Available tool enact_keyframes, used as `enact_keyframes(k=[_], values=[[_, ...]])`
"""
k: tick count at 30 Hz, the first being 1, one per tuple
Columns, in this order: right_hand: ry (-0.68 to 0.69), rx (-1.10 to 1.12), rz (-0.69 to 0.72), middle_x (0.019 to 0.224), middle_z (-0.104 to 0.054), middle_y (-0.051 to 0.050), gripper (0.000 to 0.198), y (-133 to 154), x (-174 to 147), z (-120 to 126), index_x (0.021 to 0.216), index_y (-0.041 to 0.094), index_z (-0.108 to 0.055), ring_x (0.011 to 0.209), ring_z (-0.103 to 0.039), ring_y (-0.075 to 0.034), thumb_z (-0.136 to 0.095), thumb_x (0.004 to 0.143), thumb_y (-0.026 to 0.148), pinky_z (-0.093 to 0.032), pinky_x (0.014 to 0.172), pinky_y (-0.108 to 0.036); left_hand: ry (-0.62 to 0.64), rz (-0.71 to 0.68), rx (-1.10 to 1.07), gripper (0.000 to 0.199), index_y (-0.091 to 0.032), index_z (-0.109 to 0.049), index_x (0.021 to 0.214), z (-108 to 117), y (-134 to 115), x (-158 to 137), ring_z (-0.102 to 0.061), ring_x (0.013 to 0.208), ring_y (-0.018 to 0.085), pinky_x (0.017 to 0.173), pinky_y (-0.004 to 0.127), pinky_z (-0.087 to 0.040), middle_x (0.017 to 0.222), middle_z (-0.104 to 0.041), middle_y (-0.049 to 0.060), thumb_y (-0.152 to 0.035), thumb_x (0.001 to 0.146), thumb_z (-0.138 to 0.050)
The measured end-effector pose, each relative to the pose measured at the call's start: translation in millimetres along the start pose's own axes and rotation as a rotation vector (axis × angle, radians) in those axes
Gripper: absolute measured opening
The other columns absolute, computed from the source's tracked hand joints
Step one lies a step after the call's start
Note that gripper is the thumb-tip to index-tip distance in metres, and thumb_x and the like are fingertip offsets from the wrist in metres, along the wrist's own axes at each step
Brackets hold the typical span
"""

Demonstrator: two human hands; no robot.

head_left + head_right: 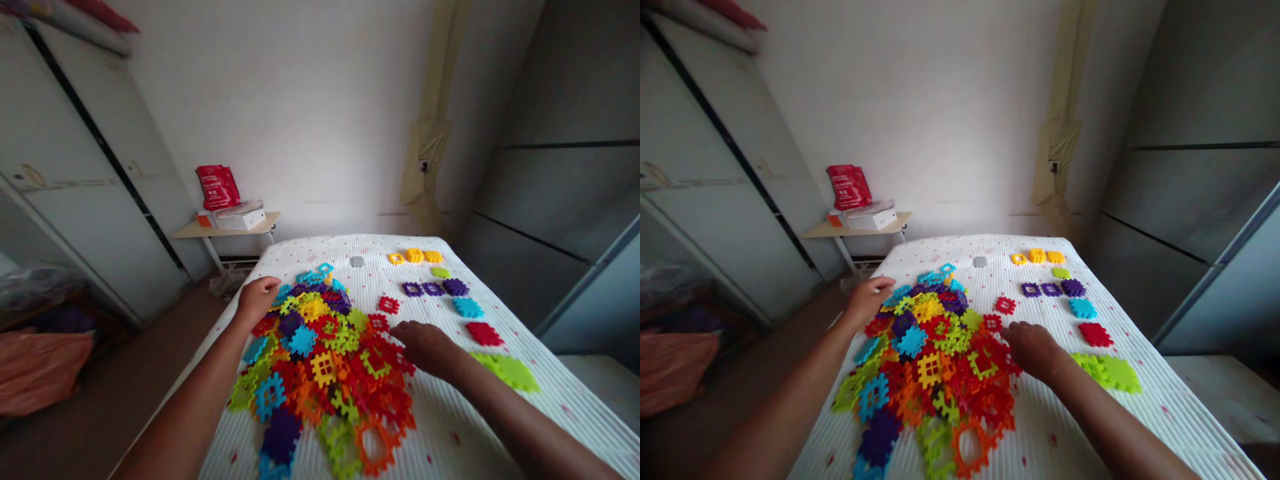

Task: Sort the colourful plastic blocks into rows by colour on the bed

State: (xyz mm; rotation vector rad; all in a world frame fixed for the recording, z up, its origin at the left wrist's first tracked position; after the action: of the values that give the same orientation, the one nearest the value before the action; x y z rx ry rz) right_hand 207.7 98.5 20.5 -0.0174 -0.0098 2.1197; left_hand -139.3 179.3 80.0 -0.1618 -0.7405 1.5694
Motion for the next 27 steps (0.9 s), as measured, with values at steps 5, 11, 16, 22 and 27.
enact_keyframes(k=[5,11,16,22,27], values=[[0.025,-0.039,-0.034,0.089,-0.066,-0.009,0.033,1,4,-13,0.1,0.019,-0.062,0.085,-0.063,-0.019,-0.039,0.081,0.005,-0.047,0.07,-0.028,0.205,0.027,0.138,0.026,-0.016,-0.06,0.102,-55,-7,58,-0.059,0.093,0.018,0.084,0.037,-0.048,0.102,-0.063,0.006,-0.033,0.083,-0.054],[-0.024,-0.034,-0.001,0.085,-0.065,-0.009,0.026,3,6,-10,0.089,0.016,-0.062,0.081,-0.062,-0.019,-0.041,0.081,0.004,-0.045,0.069,-0.026,0.38,0.067,0.292,0.033,-0.017,-0.053,0.112,-109,-16,76,-0.056,0.098,0.02,0.082,0.04,-0.049,0.114,-0.055,0.008,-0.034,0.084,-0.053],[-0.041,-0.068,-0.004,0.084,-0.065,-0.01,0.021,6,6,-7,0.086,0.015,-0.061,0.079,-0.061,-0.019,-0.041,0.083,0.007,-0.044,0.064,-0.026,0.398,0.114,0.421,0.034,-0.018,-0.053,0.113,-122,-16,71,-0.056,0.1,0.02,0.083,0.041,-0.049,0.115,-0.055,0.008,-0.034,0.084,-0.054],[-0.044,-0.095,0.001,0.083,-0.064,-0.012,0.019,10,5,-4,0.087,0.013,-0.061,0.077,-0.06,-0.02,-0.044,0.082,0.007,-0.045,0.062,-0.028,0.377,0.127,0.516,0.032,-0.016,-0.055,0.108,-115,-19,67,-0.057,0.096,0.019,0.082,0.04,-0.048,0.108,-0.058,0.008,-0.037,0.084,-0.053],[-0.053,-0.121,-0.006,0.082,-0.065,-0.012,0.018,11,5,-5,0.085,0.013,-0.062,0.075,-0.06,-0.021,-0.045,0.083,0.008,-0.045,0.06,-0.029,0.294,0.109,0.53,0.016,-0.02,-0.062,0.084,-107,-24,70,-0.061,0.093,0.029,0.073,0.038,-0.047,0.094,-0.065,0.013,-0.03,0.077,-0.052]])
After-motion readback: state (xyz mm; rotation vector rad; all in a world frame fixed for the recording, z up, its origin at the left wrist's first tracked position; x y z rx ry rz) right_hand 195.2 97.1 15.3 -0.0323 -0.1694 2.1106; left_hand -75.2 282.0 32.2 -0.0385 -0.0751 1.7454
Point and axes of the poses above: each hand's wrist, its own x-axis towards the middle knuckle, its own z-axis out of the back of the hand, y = z × x, the point moved 10 cm from there along x, towards the middle knuckle
